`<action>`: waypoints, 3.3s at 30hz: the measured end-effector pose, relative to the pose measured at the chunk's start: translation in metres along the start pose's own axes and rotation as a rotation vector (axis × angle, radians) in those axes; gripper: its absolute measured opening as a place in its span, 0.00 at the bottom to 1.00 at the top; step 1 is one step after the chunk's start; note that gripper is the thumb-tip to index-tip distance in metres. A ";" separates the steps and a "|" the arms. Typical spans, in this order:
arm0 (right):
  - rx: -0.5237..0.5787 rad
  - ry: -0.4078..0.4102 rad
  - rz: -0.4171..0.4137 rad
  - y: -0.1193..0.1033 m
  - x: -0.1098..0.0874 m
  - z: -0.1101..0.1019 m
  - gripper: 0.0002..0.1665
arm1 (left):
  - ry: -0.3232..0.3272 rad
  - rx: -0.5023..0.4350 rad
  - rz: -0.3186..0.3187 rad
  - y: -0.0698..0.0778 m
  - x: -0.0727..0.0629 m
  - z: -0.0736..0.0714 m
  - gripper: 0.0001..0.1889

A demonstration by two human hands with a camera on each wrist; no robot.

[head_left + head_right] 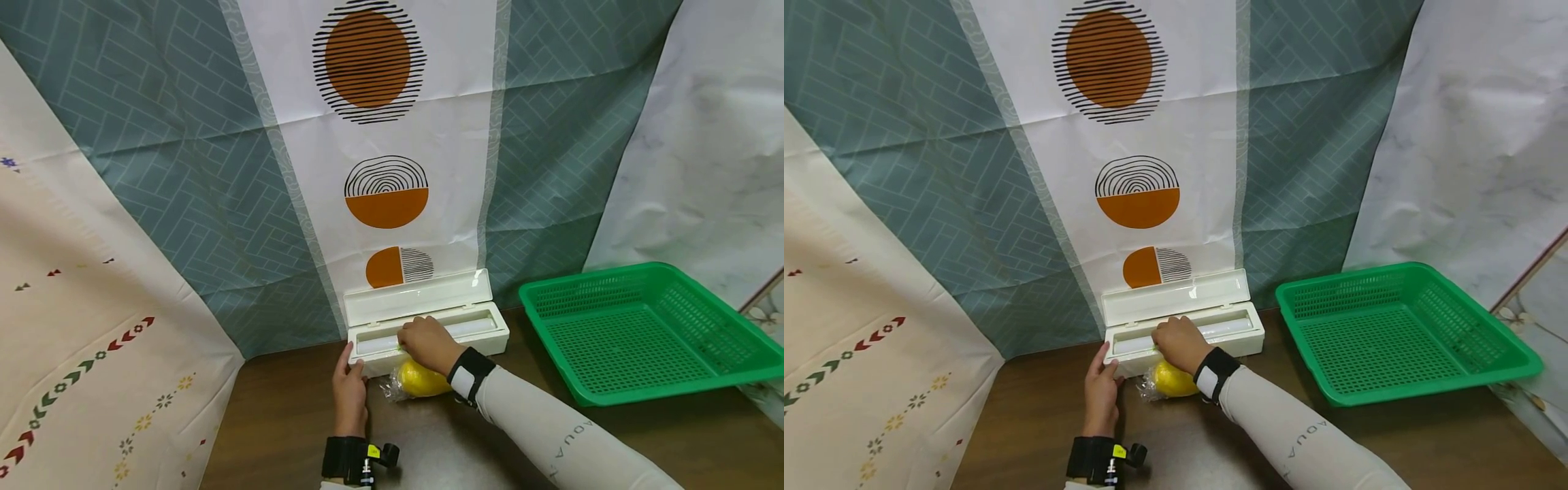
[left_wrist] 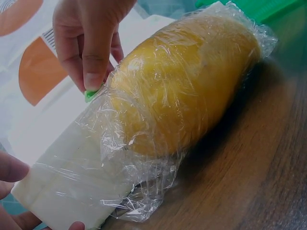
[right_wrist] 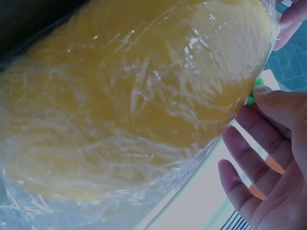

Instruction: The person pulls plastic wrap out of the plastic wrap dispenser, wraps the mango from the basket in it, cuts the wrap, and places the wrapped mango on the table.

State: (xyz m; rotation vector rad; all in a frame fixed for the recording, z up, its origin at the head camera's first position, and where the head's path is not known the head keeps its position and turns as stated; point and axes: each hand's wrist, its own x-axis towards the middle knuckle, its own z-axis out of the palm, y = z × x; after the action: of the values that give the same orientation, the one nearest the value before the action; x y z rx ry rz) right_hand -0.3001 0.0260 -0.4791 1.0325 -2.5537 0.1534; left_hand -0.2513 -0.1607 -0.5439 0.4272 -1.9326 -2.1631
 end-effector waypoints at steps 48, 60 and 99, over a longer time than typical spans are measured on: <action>0.023 -0.062 0.041 0.016 -0.013 -0.011 0.05 | -0.008 -0.026 0.004 -0.001 0.000 -0.001 0.26; 0.042 -0.045 0.036 0.021 -0.017 -0.011 0.05 | -0.009 -0.013 -0.004 -0.001 -0.001 -0.001 0.26; 0.028 -0.029 0.033 0.031 -0.025 -0.016 0.15 | -0.039 -0.020 0.001 0.007 -0.005 -0.001 0.27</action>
State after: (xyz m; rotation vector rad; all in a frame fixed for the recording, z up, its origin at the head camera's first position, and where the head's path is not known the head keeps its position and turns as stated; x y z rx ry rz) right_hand -0.3000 0.0688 -0.4729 1.0110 -2.6030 0.1850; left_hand -0.2463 -0.1602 -0.5369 0.3831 -1.9291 -2.2045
